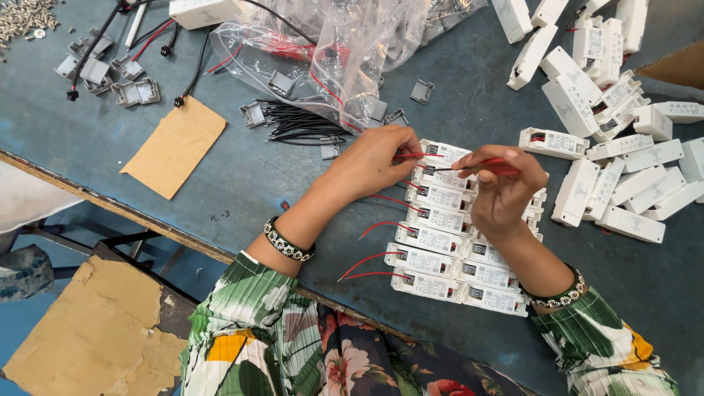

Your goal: The person connects wires to electronic driver modules using a screwdriver and organizes the modules on a workbench.

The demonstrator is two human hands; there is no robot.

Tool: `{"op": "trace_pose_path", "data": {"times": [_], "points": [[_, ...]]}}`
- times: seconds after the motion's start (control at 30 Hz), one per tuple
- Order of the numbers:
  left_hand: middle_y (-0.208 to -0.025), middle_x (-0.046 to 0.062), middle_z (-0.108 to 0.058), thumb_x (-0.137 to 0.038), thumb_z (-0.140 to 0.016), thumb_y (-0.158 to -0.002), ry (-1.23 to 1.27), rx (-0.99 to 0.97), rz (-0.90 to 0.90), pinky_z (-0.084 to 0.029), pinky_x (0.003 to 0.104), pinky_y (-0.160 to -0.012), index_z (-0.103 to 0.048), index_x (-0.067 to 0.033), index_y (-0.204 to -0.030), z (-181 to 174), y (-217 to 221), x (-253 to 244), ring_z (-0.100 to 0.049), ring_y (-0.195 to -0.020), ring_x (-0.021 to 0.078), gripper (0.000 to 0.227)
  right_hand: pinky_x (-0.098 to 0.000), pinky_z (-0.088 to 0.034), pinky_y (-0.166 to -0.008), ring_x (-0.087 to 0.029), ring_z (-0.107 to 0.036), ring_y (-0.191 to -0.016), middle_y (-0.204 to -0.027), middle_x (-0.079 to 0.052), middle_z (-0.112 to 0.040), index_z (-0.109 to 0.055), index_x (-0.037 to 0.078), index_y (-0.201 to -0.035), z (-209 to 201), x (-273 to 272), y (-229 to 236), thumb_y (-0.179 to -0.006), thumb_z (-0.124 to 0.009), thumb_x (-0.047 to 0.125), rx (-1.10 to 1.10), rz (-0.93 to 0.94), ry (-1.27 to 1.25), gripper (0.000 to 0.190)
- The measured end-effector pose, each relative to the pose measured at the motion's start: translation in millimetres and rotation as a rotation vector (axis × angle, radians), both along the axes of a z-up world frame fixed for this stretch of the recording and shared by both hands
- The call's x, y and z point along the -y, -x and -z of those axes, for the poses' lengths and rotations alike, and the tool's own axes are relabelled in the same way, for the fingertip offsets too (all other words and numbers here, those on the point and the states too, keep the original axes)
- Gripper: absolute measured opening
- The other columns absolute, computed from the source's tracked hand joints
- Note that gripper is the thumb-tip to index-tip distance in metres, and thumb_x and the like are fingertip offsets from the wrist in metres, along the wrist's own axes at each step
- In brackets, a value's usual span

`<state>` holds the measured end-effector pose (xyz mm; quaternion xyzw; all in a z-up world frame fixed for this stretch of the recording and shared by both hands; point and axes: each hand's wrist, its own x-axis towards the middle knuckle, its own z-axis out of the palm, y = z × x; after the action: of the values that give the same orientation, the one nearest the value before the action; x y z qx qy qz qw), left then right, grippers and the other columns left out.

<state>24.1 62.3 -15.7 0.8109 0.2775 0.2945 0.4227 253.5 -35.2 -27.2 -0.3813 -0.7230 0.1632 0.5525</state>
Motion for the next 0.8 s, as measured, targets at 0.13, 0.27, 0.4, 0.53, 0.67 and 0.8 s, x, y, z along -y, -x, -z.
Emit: {"op": "trace_pose_path", "data": {"times": [0.13, 0.27, 0.4, 0.53, 0.67, 0.8], "points": [[-0.091, 0.012, -0.073, -0.013, -0.076, -0.085, -0.007, -0.007, -0.005, -0.057, 0.036, -0.073, -0.068, -0.0029, -0.097, -7, 0, 1, -0.074, -0.083, 0.0262, 0.018, -0.0316, -0.063, -0.076, -0.023, -0.069, -0.086, -0.114, -0.018, -0.057, -0.024, 0.021, -0.143, -1, 0, 4, -0.114, -0.046, 0.019, 0.029, -0.04, -0.005, 0.036], [-0.089, 0.01, -0.076, -0.017, -0.077, -0.086, 0.046, -0.034, -0.006, -0.058, 0.036, -0.072, -0.068, -0.0042, -0.097, -12, -3, 0, -0.075, -0.083, 0.0256, 0.019, -0.0323, -0.063, -0.075, -0.023, -0.068, -0.086, -0.113, -0.018, -0.056, -0.024, 0.021, -0.142, -1, -2, 3, -0.114, -0.046, 0.018, 0.016, -0.058, -0.003, 0.036], [-0.088, 0.01, -0.076, -0.019, -0.077, -0.085, 0.043, -0.068, -0.018, -0.058, 0.036, -0.07, -0.069, -0.0051, -0.096, -9, -6, 0, -0.075, -0.082, 0.0256, 0.019, -0.032, -0.063, -0.074, -0.023, -0.068, -0.085, -0.113, -0.018, -0.056, -0.025, 0.021, -0.141, 3, -3, 3, -0.113, -0.046, 0.018, 0.011, -0.047, -0.004, 0.035], [-0.089, 0.011, -0.075, -0.021, -0.076, -0.087, -0.033, -0.054, -0.014, -0.055, 0.039, -0.07, -0.07, -0.0053, -0.095, -7, -9, 1, -0.073, -0.083, 0.0281, 0.018, -0.0345, -0.064, -0.074, -0.022, -0.068, -0.082, -0.112, -0.018, -0.057, -0.025, 0.021, -0.141, 3, -3, 5, -0.114, -0.046, 0.021, -0.011, -0.06, -0.015, 0.034], [-0.086, 0.008, -0.072, -0.025, -0.075, -0.089, 0.211, -0.077, 0.066, -0.056, 0.037, -0.07, -0.07, -0.0079, -0.096, -8, -3, -10, -0.073, -0.078, 0.0248, 0.019, -0.0347, -0.064, -0.077, -0.023, -0.071, -0.086, -0.109, -0.016, -0.06, -0.026, 0.023, -0.145, -4, -1, 1, -0.117, -0.049, 0.026, -0.136, 0.015, 0.052, 0.037], [-0.091, 0.008, -0.069, -0.022, -0.071, -0.093, 0.006, -0.036, -0.019, -0.054, 0.039, -0.073, -0.072, -0.0086, -0.097, -12, 2, -23, -0.07, -0.082, 0.0269, 0.014, -0.0347, -0.065, -0.079, -0.024, -0.072, -0.09, -0.111, -0.017, -0.061, -0.027, 0.021, -0.147, -13, -9, -5, -0.12, -0.051, 0.024, -0.141, 0.071, 0.062, 0.035]]}}
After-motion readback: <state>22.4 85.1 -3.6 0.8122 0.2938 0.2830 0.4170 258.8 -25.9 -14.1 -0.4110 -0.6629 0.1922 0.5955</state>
